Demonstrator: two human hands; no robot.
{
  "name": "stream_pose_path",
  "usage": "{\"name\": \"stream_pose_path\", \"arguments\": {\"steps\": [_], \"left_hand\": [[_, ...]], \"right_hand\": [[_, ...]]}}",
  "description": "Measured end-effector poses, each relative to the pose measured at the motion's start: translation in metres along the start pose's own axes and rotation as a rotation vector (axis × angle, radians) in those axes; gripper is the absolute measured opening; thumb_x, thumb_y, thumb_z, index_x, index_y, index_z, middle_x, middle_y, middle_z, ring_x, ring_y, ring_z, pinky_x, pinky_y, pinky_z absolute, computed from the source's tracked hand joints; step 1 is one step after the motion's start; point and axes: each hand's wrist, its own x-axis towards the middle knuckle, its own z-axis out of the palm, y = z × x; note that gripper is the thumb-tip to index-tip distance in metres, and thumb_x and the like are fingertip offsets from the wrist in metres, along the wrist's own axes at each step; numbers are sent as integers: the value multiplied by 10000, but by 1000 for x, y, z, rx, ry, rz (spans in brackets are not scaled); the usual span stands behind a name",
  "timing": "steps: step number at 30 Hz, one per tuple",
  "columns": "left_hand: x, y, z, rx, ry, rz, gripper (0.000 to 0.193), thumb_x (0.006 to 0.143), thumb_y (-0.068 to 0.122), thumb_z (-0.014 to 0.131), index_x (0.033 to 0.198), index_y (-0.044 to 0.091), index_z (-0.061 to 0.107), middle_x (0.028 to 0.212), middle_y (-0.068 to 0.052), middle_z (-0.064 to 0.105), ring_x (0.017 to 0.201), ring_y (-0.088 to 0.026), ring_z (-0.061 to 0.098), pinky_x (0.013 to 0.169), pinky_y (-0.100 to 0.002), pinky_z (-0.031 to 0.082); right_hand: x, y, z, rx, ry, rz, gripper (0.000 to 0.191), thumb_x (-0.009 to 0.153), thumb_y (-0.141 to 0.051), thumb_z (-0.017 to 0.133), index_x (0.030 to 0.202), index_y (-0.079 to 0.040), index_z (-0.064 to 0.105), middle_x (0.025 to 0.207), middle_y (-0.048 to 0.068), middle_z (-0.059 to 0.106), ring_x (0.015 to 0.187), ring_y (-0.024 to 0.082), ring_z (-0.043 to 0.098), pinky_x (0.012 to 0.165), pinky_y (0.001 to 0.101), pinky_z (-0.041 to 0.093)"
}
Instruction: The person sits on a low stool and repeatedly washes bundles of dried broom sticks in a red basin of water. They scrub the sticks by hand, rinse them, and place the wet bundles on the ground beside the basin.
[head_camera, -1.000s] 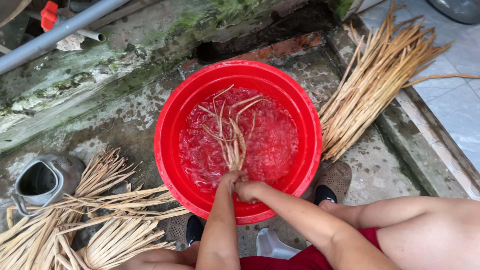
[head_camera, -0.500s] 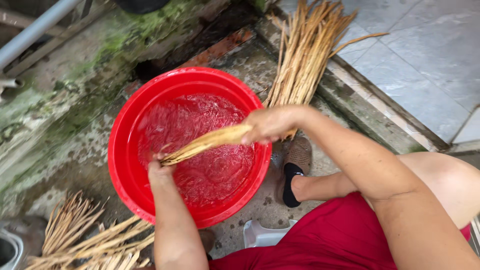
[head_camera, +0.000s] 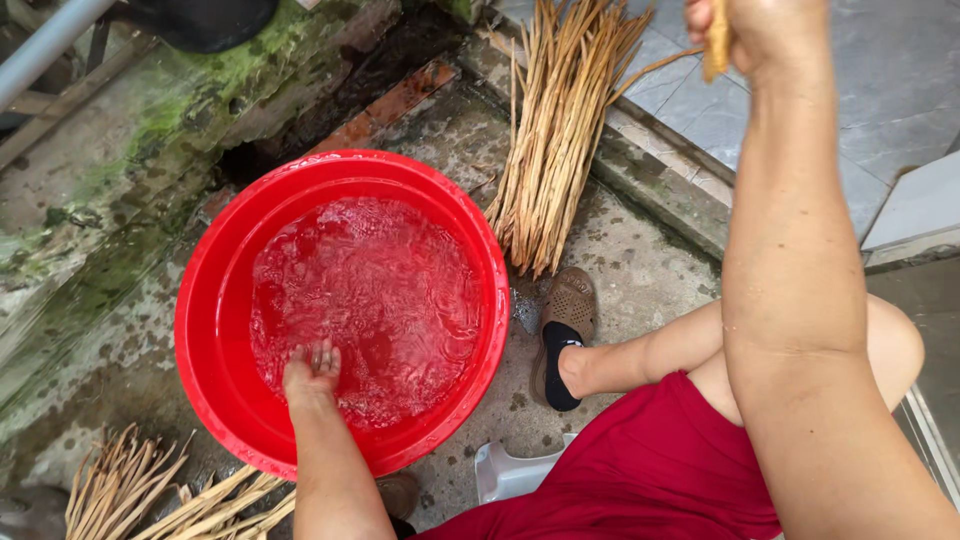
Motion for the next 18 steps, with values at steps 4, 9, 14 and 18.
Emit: {"name": "stream_pose_path", "arguments": {"steps": [4,9,14,18], "left_hand": [[-6,-4,6,66,-70,47,498,1075,252,434,1548,110,372,1377,-137,602,1196,-262,648,1026,-435,539],[-16,-7,5,119,-79,62,483,1068,227,463,1529,86,432,1368,-132,591,1187,-262,641,1028,-436,541],[-6,-2,-12,116,-104,37,483,1063,267,440,1529,140,427,1378,-99,596,1207,-249,621,1060,-443,484],[4,0,-27,123,-112,59,475,1066,273,450,1521,135,461,1366,-83,621,1220,-262,628,1073,-451,487]], "right_hand": [[10,79,56,-201,-85,73,223,1102,-280,572,1091,-60,596,719,40,638,530,116,596,457,285,521],[-61,200,119,-503,-185,618,298,1036,-251,536,1233,-51,638,878,98,675,654,136,639,525,281,581],[-99,254,142,-556,-95,597,532,965,-271,759,1268,143,618,1152,228,666,912,263,678,768,362,590],[-103,258,146,-778,-65,359,805,926,-389,863,1313,172,436,1232,336,554,1064,418,635,896,476,499]]}}
